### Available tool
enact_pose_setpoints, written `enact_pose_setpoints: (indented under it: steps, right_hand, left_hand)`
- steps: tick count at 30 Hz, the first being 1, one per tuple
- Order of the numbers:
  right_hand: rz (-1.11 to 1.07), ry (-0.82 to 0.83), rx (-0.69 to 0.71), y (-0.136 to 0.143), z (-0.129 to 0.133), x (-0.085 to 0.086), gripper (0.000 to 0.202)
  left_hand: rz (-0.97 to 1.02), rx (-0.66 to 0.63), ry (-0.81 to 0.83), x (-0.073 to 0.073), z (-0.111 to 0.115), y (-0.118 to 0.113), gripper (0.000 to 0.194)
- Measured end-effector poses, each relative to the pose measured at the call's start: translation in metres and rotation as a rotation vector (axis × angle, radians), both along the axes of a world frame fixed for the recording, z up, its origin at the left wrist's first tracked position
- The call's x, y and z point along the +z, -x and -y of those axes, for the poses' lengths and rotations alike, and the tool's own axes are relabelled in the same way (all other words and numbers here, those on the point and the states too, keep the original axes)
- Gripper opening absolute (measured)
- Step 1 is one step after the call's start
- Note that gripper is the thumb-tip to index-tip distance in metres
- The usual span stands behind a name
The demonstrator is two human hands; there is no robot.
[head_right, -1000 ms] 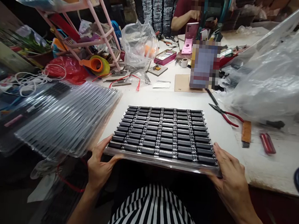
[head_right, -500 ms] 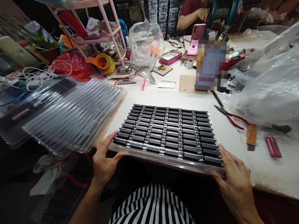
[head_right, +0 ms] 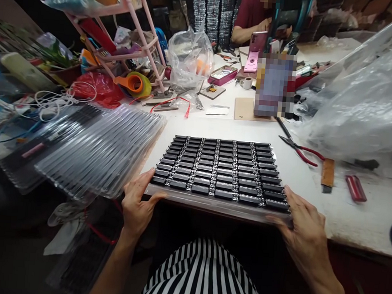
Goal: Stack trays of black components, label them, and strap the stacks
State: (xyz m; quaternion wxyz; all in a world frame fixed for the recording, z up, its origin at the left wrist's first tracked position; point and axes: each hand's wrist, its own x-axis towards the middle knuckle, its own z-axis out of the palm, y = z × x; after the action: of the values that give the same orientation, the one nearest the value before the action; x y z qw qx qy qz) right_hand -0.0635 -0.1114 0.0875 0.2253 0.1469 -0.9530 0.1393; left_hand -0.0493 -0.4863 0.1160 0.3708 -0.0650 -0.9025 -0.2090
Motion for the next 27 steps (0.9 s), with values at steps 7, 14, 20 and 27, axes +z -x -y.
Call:
enact_pose_setpoints:
  steps: [7,14,20,27]
  right_hand:
    - [0.001,-0.012,-0.002,0.000,0.001,0.001,0.054]
    - [-0.042,-0.044,0.013,0.000,0.003,0.002,0.055]
    - [0.024,-0.075,0.017,-0.001,0.003,0.002,0.060]
    - [0.124,-0.039,0.056,0.001,-0.002,0.006,0.064]
  left_hand:
    - [0.028,-0.006,0.019,0.000,0.001,-0.002,0.056]
    - [0.082,-0.024,0.021,-0.008,0.005,-0.006,0.058]
    - [0.178,-0.009,-0.008,-0.020,0.009,-0.010,0.064]
    - [0.278,-0.006,-0.069,-0.019,0.012,-0.011,0.070]
